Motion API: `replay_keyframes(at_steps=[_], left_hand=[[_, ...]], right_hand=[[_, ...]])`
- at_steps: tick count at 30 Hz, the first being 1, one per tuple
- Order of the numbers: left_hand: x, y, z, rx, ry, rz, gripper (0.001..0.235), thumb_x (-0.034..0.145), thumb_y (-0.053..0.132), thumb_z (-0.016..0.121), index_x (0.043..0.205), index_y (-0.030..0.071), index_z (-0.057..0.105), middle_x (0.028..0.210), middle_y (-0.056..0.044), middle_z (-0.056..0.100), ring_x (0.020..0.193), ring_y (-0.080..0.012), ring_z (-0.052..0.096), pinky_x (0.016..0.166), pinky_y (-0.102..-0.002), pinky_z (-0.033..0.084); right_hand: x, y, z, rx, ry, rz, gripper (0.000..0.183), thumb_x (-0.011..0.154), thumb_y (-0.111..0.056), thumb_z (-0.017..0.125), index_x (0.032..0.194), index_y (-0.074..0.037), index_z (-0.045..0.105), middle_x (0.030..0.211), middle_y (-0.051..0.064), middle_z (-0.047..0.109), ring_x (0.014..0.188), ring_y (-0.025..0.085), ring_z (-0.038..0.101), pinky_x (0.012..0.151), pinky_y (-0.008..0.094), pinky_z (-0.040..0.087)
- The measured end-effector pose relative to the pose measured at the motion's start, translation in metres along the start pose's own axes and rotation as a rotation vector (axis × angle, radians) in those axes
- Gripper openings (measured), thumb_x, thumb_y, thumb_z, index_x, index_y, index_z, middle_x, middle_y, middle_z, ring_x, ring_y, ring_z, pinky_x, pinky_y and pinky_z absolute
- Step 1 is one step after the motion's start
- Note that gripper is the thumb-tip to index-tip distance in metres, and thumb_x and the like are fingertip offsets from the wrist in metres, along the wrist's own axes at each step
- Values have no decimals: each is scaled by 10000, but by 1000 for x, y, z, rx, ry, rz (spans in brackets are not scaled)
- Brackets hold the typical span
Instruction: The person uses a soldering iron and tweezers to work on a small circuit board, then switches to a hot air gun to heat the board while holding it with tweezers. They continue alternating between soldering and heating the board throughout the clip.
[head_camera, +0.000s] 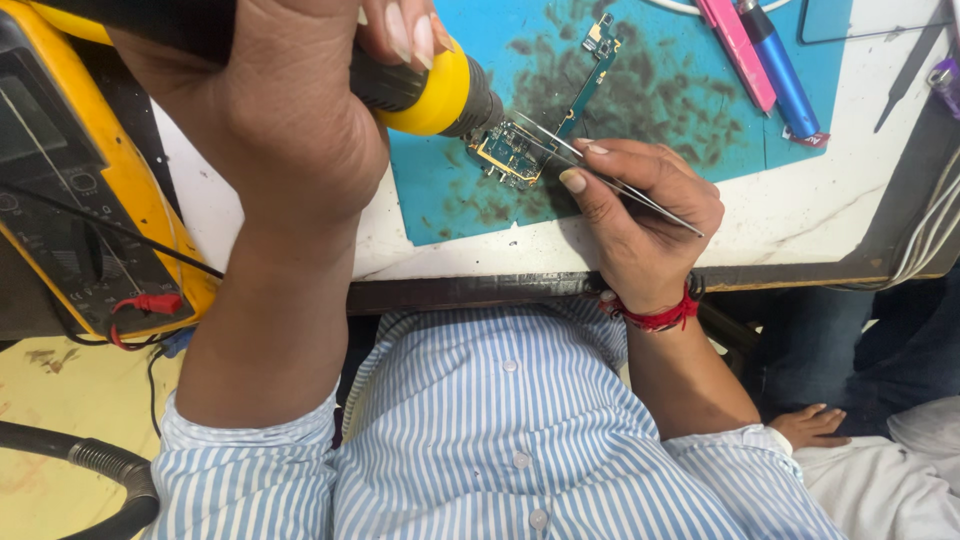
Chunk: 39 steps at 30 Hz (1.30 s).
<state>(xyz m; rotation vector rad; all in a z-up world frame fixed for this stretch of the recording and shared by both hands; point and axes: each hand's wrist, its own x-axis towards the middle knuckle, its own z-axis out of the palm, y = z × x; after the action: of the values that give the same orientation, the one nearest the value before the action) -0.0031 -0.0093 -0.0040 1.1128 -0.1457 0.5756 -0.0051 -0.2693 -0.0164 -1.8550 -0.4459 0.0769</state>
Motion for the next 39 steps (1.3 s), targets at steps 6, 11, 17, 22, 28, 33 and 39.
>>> replay_keyframes(at_steps=[6,11,17,22,28,33,39], left_hand=[[-1,1,-1,-22,9,-8,266,1221,-47,567,958,-90,561,773,-212,587,657,-309,636,636,-389,527],[-2,-1,-1,-43,22,-7,240,1221,-26,574,988,-82,566,769,-211,587,648,-311,627,632,-393,526],[-4,-3,-4,-42,20,-10,213,1225,-5,578,1024,-75,571,778,-214,579,650,-306,612,635,-391,520],[-4,-11,-10,-12,0,30,190,1222,52,550,1067,-58,546,791,-213,571,649,-295,595,633,-392,519],[-11,-19,-20,46,13,52,197,1200,145,524,1109,-29,533,828,-193,565,671,-273,569,635,-382,494],[-49,0,-34,226,97,60,236,1179,206,516,1112,-19,545,860,-167,564,702,-249,553,648,-367,467],[-143,61,-93,481,373,187,292,1155,279,507,1116,-6,560,899,-136,563,739,-221,533,663,-349,434]], right_hand=[[0,1,1,-8,5,-6,221,972,62,833,1163,6,738,1111,164,759,1003,182,728,891,261,571],[0,0,1,-5,-1,-10,223,976,59,833,1169,2,736,1120,160,761,1014,182,731,901,263,571],[1,0,1,-17,-8,-26,234,970,49,841,1173,-4,739,1115,153,764,1011,186,733,903,261,567],[1,1,2,15,34,13,241,970,40,838,1185,0,737,1175,152,756,1010,172,728,901,254,569],[-6,9,1,86,101,10,260,1000,58,825,1233,8,722,1198,144,736,1074,158,707,954,251,563],[-11,13,-1,218,168,24,249,1022,51,795,1250,11,703,1213,141,735,1042,139,704,933,245,567],[-15,17,-2,297,207,44,226,1037,44,772,1245,28,687,1208,144,746,1000,125,702,911,242,568]])
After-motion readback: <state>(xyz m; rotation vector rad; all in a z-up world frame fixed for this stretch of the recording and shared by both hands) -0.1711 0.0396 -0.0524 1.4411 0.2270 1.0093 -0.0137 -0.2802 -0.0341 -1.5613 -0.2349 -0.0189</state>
